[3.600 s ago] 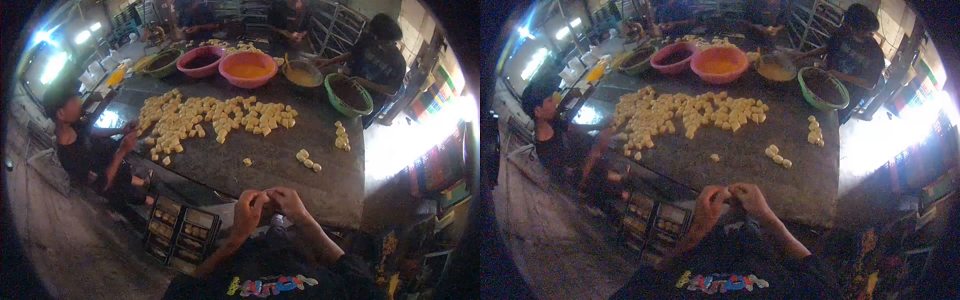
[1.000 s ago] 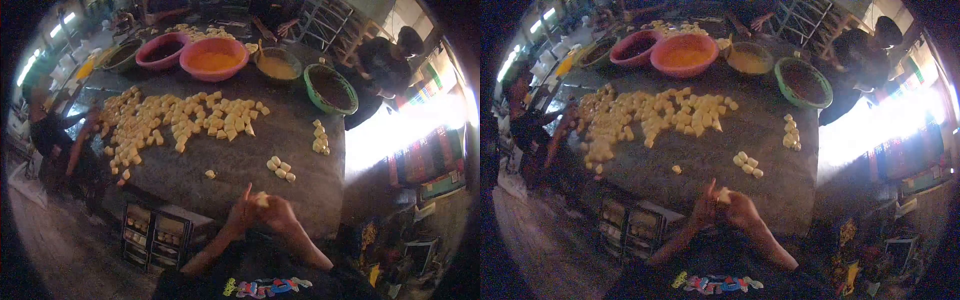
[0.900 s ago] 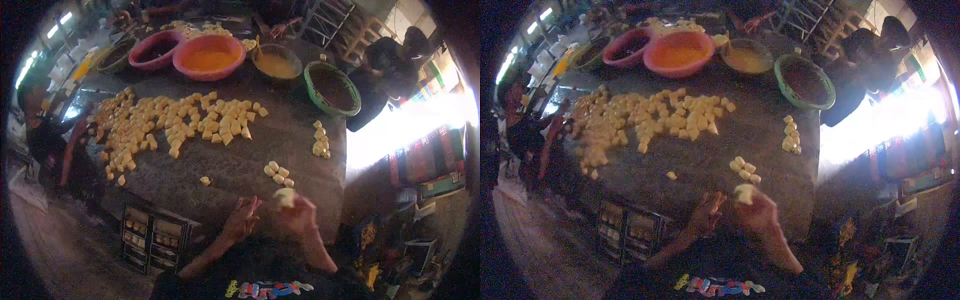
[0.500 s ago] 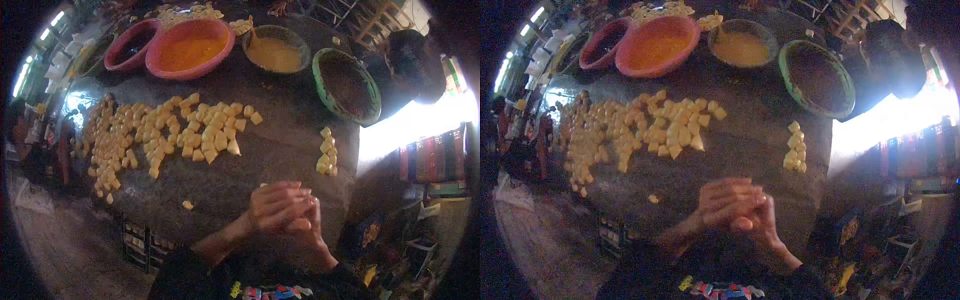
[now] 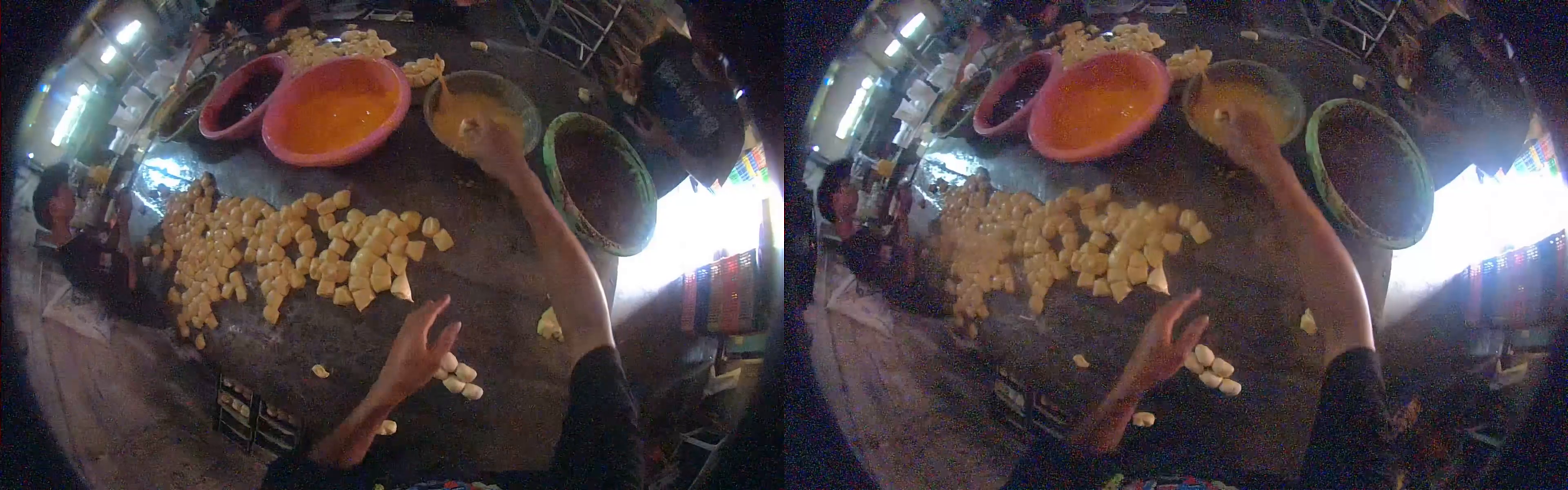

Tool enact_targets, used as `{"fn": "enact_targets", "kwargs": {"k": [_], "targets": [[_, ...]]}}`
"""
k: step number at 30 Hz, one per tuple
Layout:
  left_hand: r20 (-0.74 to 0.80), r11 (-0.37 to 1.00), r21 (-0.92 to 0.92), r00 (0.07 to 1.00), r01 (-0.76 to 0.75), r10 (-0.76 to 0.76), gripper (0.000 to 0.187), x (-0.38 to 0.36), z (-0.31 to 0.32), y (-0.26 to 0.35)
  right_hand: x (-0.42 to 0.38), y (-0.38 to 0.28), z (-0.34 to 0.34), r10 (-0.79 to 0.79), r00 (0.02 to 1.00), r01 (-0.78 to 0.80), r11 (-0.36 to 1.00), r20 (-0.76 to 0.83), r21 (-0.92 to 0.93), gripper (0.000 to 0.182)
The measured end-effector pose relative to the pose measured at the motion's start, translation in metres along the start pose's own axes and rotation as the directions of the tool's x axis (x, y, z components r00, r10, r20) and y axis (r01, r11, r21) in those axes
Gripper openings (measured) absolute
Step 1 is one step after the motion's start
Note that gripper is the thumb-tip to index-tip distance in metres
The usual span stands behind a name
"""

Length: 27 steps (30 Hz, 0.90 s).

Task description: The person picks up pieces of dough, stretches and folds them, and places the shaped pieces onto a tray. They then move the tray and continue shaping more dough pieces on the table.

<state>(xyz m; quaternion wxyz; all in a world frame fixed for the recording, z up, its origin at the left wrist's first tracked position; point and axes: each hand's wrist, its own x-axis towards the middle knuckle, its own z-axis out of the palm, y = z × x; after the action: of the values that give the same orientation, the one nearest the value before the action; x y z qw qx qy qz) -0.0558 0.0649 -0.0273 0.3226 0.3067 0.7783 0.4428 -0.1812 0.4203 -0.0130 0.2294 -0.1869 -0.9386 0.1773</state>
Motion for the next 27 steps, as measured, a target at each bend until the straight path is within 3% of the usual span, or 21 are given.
{"fn": "enact_targets", "kwargs": {"k": [1,2,4,5,7,8,10,11,12,13,14,15,16,18,19,20,21,23,25,27], "targets": [[0.008,0.998,-0.055,1.000,0.025,-0.025,0.054,-0.008,-0.003,0.001,0.020,0.019,0.019,0.005,1.000,-0.004,0.987,0.007,-0.159,0.025],[0.013,0.992,-0.113,0.999,0.048,-0.046,0.048,-0.014,-0.008,0.005,0.030,0.040,0.036,-0.011,0.990,0.038,0.982,0.143,-0.187,0.026],[-0.040,0.984,-0.170,0.998,0.047,-0.054,0.041,-0.023,-0.020,0.011,0.044,0.059,0.052,-0.029,0.929,0.068,0.993,0.368,-0.092,0.030],[-0.096,0.985,-0.170,0.994,0.029,-0.046,0.038,-0.029,-0.027,0.012,0.041,0.048,0.045,-0.027,0.914,0.046,0.998,0.404,-0.036,0.031],[-0.168,0.976,-0.217,0.985,0.007,-0.045,0.036,-0.041,-0.036,0.011,0.015,0.017,0.025,0.057,0.914,-0.113,0.987,0.401,0.118,0.033],[-0.182,0.965,-0.262,0.982,-0.001,-0.048,0.035,-0.046,-0.042,0.010,0.000,0.005,0.019,0.090,0.942,-0.169,0.959,0.324,0.226,0.034],[-0.239,0.934,-0.349,0.971,-0.079,-0.008,0.035,-0.057,-0.046,0.003,-0.029,-0.020,0.007,0.022,0.988,-0.036,0.995,0.152,0.092,0.033],[-0.290,0.909,-0.391,0.957,-0.146,0.030,0.037,-0.059,-0.045,-0.005,-0.044,-0.029,0.012,-0.116,0.989,0.131,0.976,0.090,-0.173,0.033],[-0.343,0.876,-0.431,0.937,-0.215,0.061,0.038,-0.062,-0.043,-0.014,-0.075,-0.014,0.038,-0.190,0.978,0.175,0.972,0.086,0.158,0.033],[-0.381,0.820,-0.516,0.924,-0.248,0.040,0.042,-0.062,-0.040,-0.022,-0.106,-0.051,0.021,-0.116,0.948,-0.040,0.880,0.297,0.472,0.033],[-0.416,0.755,-0.593,0.909,-0.280,0.011,0.047,-0.062,-0.037,-0.030,-0.138,-0.085,0.004,-0.037,0.869,-0.335,0.689,0.493,0.643,0.032],[-0.447,0.685,-0.659,0.894,-0.310,-0.026,0.051,-0.068,-0.036,-0.041,-0.182,-0.127,0.000,-0.085,0.820,-0.535,0.241,0.566,0.810,0.032],[-0.283,0.543,-0.827,0.941,-0.143,-0.183,0.055,-0.082,-0.038,-0.052,-0.226,-0.169,-0.005,-0.132,0.762,-0.644,-0.257,0.634,0.720,0.035],[0.129,0.147,-0.970,0.925,0.193,-0.358,0.062,-0.109,-0.045,-0.074,-0.304,-0.208,-0.002,-0.143,0.604,-0.780,-0.306,0.784,0.545,0.034],[0.139,0.107,-0.979,0.951,0.174,-0.276,0.064,-0.124,-0.042,-0.094,-0.343,-0.218,0.005,-0.067,0.717,-0.545,0.567,0.694,0.618,0.033],[0.152,0.069,-0.983,0.969,0.168,-0.194,0.065,-0.144,-0.036,-0.119,-0.369,-0.237,0.009,-0.020,0.771,-0.361,0.810,0.636,0.462,0.034],[0.170,0.033,-0.984,0.979,0.174,-0.113,0.067,-0.166,-0.033,-0.135,-0.394,-0.257,0.012,0.028,0.819,-0.181,0.960,0.574,0.212,0.035],[0.227,0.222,-0.917,0.891,0.331,-0.393,0.053,-0.208,-0.035,-0.143,-0.432,-0.317,0.003,0.332,0.714,-0.629,0.691,0.617,0.357,0.042],[0.145,0.411,-0.833,0.863,0.370,-0.484,0.046,-0.236,-0.041,-0.149,-0.481,-0.327,0.016,0.053,0.867,-0.328,0.809,0.495,0.488,0.045],[0.007,0.614,-0.744,0.922,0.265,-0.388,0.044,-0.261,-0.046,-0.157,-0.500,-0.342,0.018,-0.169,0.944,0.016,0.882,0.285,0.471,0.047]]}}
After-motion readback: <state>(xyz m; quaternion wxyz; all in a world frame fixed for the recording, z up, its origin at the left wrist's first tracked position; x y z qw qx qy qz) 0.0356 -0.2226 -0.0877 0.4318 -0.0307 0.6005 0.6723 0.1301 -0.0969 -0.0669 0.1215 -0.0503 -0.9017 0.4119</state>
